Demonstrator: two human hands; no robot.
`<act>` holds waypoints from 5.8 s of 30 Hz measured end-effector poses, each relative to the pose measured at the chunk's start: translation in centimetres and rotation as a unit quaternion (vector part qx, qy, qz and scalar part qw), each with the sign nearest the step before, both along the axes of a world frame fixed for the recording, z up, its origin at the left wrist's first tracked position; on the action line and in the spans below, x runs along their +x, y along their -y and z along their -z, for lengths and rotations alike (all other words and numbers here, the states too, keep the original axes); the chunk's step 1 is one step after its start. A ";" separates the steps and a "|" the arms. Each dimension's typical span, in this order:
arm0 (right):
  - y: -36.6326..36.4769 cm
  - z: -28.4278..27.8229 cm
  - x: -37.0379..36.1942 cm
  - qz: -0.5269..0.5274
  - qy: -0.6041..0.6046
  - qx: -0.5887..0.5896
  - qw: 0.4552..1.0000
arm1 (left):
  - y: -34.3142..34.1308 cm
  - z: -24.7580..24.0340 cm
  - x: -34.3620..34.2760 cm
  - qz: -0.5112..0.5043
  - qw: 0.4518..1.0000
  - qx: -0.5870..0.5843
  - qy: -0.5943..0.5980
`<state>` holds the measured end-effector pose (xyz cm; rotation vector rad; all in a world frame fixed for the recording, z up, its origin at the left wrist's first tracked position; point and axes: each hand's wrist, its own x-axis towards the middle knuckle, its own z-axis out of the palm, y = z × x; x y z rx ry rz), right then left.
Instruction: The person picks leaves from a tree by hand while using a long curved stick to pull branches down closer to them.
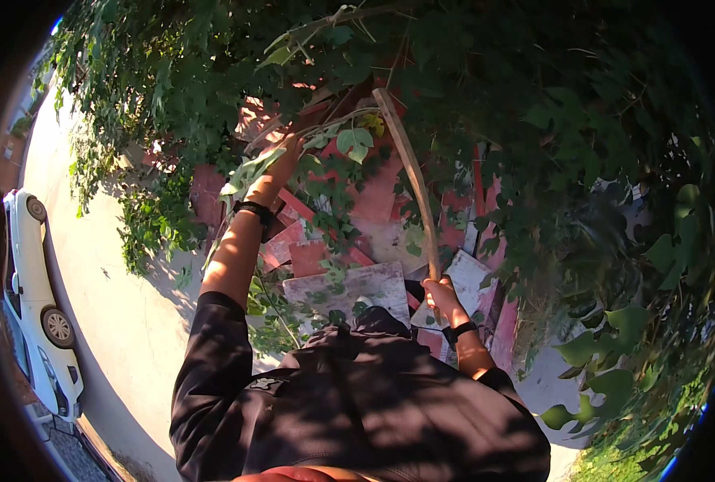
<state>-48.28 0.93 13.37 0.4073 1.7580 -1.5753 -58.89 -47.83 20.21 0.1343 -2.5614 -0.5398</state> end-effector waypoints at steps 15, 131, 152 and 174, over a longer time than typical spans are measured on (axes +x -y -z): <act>1.6 -2.7 9.3 0.066 -0.182 0.253 0.948 | -3.9 -3.7 0.4 0.099 0.970 -0.126 0.184; 0.8 9.1 2.1 0.056 -0.137 0.231 0.962 | -9.1 17.1 -9.4 -0.028 0.969 0.230 0.080; -2.7 -9.2 6.1 0.100 -0.359 0.195 0.907 | -22.9 -2.7 -9.7 0.178 0.896 0.363 0.183; -4.8 -20.0 -2.8 0.083 -0.370 0.110 0.919 | -26.0 -2.6 -22.1 0.100 0.831 0.540 0.092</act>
